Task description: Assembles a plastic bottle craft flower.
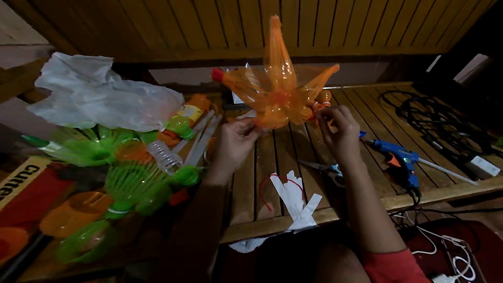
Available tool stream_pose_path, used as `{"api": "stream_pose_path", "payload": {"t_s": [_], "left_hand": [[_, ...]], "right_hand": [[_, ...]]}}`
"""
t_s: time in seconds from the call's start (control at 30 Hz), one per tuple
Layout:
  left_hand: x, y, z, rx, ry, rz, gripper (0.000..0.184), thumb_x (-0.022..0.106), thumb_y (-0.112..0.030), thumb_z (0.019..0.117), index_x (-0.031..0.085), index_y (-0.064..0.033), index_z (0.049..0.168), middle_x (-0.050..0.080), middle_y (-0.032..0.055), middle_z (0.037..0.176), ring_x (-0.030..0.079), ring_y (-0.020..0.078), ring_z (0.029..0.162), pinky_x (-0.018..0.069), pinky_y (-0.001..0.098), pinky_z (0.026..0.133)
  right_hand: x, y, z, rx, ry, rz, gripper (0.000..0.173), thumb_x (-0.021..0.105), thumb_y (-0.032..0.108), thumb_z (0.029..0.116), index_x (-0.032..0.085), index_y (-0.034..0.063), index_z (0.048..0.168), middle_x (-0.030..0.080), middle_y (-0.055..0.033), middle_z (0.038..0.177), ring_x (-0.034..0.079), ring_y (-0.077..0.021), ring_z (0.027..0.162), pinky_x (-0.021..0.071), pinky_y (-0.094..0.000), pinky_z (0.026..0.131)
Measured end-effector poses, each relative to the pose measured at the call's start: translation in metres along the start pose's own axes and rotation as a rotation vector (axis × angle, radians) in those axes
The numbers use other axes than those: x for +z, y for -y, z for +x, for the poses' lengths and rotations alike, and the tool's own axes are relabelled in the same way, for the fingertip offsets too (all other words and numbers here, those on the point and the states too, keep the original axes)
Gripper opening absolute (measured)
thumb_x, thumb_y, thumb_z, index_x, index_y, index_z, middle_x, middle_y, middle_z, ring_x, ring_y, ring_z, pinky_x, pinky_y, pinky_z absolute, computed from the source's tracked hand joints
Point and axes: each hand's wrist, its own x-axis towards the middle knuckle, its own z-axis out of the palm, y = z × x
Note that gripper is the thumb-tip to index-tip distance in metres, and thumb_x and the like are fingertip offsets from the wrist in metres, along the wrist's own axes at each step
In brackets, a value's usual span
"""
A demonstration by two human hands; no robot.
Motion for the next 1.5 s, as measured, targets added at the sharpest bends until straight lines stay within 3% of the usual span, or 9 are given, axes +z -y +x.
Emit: {"api": "stream_pose_path", "payload": {"t_s": [0.17,0.27,0.37,0.63,0.77,0.87,1.1,1.37,1.5], "left_hand": [[0.000,0.005,0.002,-0.001,0.020,0.175,0.018,0.070,-0.012,0.0969,0.071,0.0037,0.107,0.073,0.0121,0.097,0.070,0.0080,0.087,0.0562,0.0250,0.083],[-0.001,0.004,0.002,-0.032,0.036,0.102,0.017,0.070,-0.009,0.0957,0.071,0.0039,0.108,0.074,0.0074,0.094,0.070,0.0019,0.084,0.0565,0.0195,0.080],[-0.003,0.002,0.002,-0.066,0.076,-0.006,0.012,0.069,-0.007,0.0959,0.070,0.0019,0.103,0.074,0.0004,0.088,0.068,-0.0028,0.079,0.0553,0.0156,0.074],[-0.006,-0.001,0.002,-0.136,0.086,-0.159,0.010,0.068,-0.006,0.0966,0.070,0.0000,0.104,0.076,-0.0023,0.086,0.072,0.0018,0.079,0.0594,0.0197,0.077],[-0.008,-0.001,0.003,-0.144,0.100,-0.191,0.010,0.067,-0.007,0.0975,0.070,-0.0015,0.105,0.076,-0.0022,0.088,0.073,0.0027,0.080,0.0599,0.0199,0.076],[-0.007,0.000,0.003,-0.180,0.103,-0.274,0.010,0.066,-0.005,0.0974,0.069,-0.0014,0.106,0.077,-0.0011,0.089,0.074,0.0059,0.080,0.0612,0.0222,0.076],[0.009,-0.006,-0.002,-0.273,0.185,-0.426,0.015,0.060,-0.002,0.1001,0.063,0.0006,0.114,0.075,0.0010,0.095,0.074,0.0089,0.086,0.0615,0.0251,0.083],[0.011,-0.001,-0.005,-0.258,0.280,-0.175,0.034,0.072,-0.007,0.0939,0.062,-0.0019,0.126,0.072,0.0029,0.115,0.070,0.0059,0.102,0.0572,0.0243,0.091],[0.003,-0.005,-0.005,-0.379,0.408,-0.125,0.031,0.062,-0.021,0.1027,0.061,0.0005,0.126,0.070,0.0098,0.116,0.069,0.0129,0.103,0.0559,0.0299,0.093]], "right_hand": [[-0.001,0.003,0.001,0.181,0.049,-0.014,0.021,0.054,0.008,0.1028,0.066,-0.0093,0.110,0.065,-0.0236,0.104,0.066,-0.0276,0.087,0.0561,-0.0352,0.077],[-0.005,0.001,0.002,0.365,0.066,0.059,0.032,0.039,0.015,0.1102,0.057,-0.0110,0.118,0.061,-0.0229,0.107,0.064,-0.0247,0.090,0.0537,-0.0366,0.080],[-0.003,-0.007,0.002,0.444,-0.001,0.097,0.039,0.031,0.019,0.1125,0.057,-0.0092,0.108,0.057,-0.0136,0.090,0.058,-0.0160,0.077,0.0499,-0.0323,0.073],[-0.001,-0.013,0.000,0.450,-0.032,0.260,0.020,0.058,0.009,0.1023,0.066,-0.0068,0.111,0.068,-0.0116,0.097,0.062,-0.0067,0.078,0.0528,-0.0221,0.073],[-0.002,-0.010,0.002,0.457,-0.044,0.457,0.022,0.057,0.000,0.0992,0.060,-0.0077,0.120,0.064,-0.0106,0.109,0.063,-0.0048,0.091,0.0536,-0.0202,0.081],[-0.004,-0.006,0.005,0.481,0.046,0.694,0.034,0.052,0.012,0.1048,0.055,-0.0059,0.133,0.066,-0.0067,0.118,0.066,-0.0058,0.098,0.0562,-0.0241,0.087],[0.010,0.009,0.002,0.356,-0.122,0.866,0.011,0.059,0.005,0.1011,0.069,0.0020,0.105,0.072,0.0040,0.089,0.069,-0.0049,0.081,0.0598,-0.0254,0.079],[0.004,0.021,-0.006,0.305,-0.094,0.597,0.015,0.057,0.006,0.1030,0.063,-0.0042,0.112,0.066,-0.0008,0.091,0.062,0.0017,0.078,0.0535,-0.0150,0.074],[0.008,0.018,-0.007,0.279,-0.075,0.489,0.017,0.058,0.008,0.1024,0.064,-0.0064,0.109,0.066,-0.0063,0.088,0.061,-0.0015,0.073,0.0524,-0.0169,0.070]]}}
